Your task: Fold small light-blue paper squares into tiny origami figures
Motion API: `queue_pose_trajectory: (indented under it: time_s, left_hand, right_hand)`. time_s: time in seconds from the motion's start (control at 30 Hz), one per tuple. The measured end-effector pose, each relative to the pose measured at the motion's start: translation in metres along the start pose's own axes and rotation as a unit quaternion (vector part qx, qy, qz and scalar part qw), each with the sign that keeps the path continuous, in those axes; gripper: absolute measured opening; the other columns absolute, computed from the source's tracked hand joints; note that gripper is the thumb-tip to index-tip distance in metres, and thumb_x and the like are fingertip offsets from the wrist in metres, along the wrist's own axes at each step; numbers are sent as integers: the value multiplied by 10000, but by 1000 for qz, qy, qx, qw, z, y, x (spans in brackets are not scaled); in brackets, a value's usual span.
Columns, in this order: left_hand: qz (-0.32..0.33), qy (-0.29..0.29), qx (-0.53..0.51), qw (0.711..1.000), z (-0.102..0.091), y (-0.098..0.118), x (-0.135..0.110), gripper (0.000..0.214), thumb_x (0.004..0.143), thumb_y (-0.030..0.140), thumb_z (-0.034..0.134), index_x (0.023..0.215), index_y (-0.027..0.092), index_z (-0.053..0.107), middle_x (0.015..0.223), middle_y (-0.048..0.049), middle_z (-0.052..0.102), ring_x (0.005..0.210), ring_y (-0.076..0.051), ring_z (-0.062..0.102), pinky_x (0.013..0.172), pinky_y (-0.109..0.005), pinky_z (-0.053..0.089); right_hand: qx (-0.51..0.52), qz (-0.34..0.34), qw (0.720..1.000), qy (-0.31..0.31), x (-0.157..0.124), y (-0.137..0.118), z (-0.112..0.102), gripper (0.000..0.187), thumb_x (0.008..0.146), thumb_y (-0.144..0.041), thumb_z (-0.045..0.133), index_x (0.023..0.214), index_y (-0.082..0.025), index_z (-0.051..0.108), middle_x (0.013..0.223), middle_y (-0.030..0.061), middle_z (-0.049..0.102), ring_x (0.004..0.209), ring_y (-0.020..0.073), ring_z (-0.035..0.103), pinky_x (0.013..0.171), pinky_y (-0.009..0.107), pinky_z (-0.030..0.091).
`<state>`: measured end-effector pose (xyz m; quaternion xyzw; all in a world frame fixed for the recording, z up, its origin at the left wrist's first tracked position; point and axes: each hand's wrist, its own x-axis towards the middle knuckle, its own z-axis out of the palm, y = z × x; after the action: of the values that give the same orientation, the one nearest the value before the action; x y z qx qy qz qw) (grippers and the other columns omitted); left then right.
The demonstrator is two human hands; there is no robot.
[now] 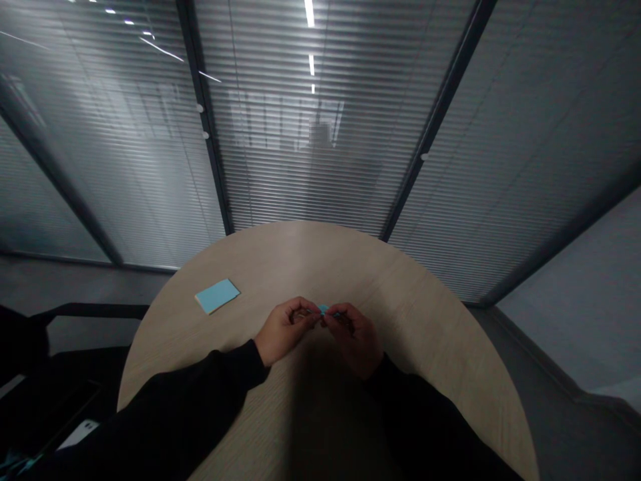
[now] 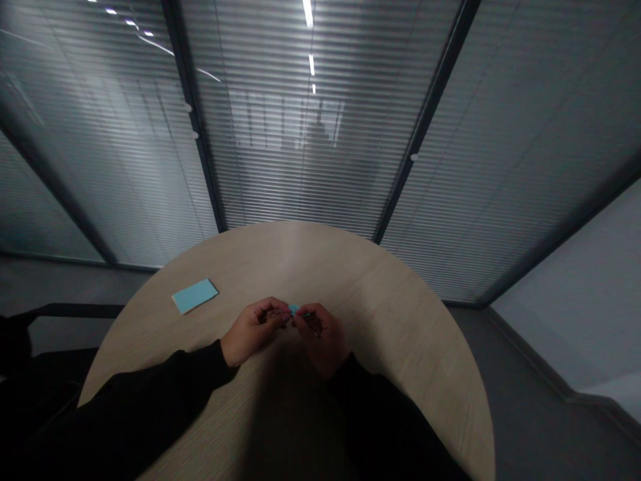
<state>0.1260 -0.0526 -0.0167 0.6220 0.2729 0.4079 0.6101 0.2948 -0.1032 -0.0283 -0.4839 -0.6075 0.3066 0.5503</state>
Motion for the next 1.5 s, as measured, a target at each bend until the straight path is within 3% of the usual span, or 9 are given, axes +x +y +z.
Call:
queue_pose_trajectory:
  time_s: [0.4, 0.7, 1.23, 1.5]
  left_hand:
    - [13, -1, -45, 999, 2, -2, 1, 254, 783, 348, 738, 852, 130, 628, 818, -47, 682, 736, -129, 626, 720, -269, 483]
    - [33, 17, -49, 998, 6, -4, 2, 288, 765, 364, 755, 806, 160, 556, 778, -22, 650, 717, -129, 612, 694, -267, 476]
    - [-14, 18, -50, 998, 4, -3, 1, 310, 764, 345, 748, 935, 151, 576, 784, -28, 671, 718, -131, 632, 660, -249, 449]
    - [-7, 3, -66, 998, 5, -5, 1, 326, 760, 337, 760, 975, 153, 599, 843, -41, 683, 757, -144, 645, 701, -267, 472]
  right_hand:
    - [-3, 10, 1000, -13, 1, -6, 2, 194, 867, -392, 605, 871, -198, 601, 845, 55, 719, 768, 182, 711, 691, 291, 580]
    - [-8, 7, 1000, 13, 1, -3, 3, 185, 851, -389, 628, 855, -213, 571, 800, 56, 710, 742, 197, 717, 638, 303, 587]
    - [-56, -7, 998, -15, 2, -6, 0, 165, 881, -365, 593, 907, -205, 621, 854, 60, 723, 749, 186, 719, 682, 309, 600]
    - [-27, -29, 999, 5, 1, -7, 3, 102, 857, -313, 598, 874, -215, 572, 927, 47, 637, 804, 171, 685, 732, 312, 601]
